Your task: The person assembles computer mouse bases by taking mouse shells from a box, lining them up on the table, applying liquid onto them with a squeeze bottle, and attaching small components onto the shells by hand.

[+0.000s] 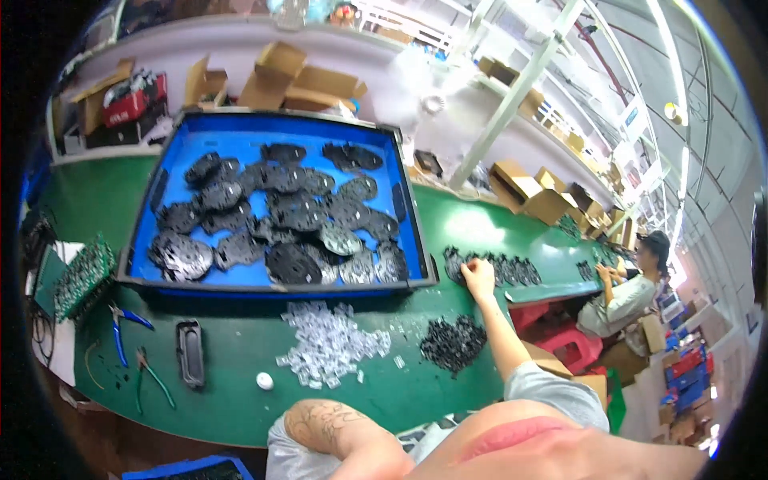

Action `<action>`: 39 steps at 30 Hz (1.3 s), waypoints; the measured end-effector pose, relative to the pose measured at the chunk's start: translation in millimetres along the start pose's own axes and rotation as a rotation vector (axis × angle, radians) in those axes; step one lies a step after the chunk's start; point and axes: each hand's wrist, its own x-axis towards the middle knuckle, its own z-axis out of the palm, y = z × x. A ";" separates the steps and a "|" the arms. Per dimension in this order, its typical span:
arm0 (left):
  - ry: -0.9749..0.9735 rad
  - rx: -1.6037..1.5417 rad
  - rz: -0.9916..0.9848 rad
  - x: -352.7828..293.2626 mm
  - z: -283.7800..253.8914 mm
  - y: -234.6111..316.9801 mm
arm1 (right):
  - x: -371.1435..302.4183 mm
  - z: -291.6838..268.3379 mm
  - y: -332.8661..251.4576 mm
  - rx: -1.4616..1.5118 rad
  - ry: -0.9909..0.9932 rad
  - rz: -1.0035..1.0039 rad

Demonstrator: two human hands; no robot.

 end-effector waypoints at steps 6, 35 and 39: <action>-0.159 0.100 -0.316 12.4 -16.7 31.2 | 5.9 8.6 -4.7 0.033 0.094 -0.131; -0.500 -0.092 -0.772 53.5 -40.7 51.7 | -47.1 -42.6 160.6 0.150 0.557 1.318; -0.421 -0.252 -0.878 36.9 -45.2 37.3 | -49.5 -22.1 197.1 0.521 0.412 1.425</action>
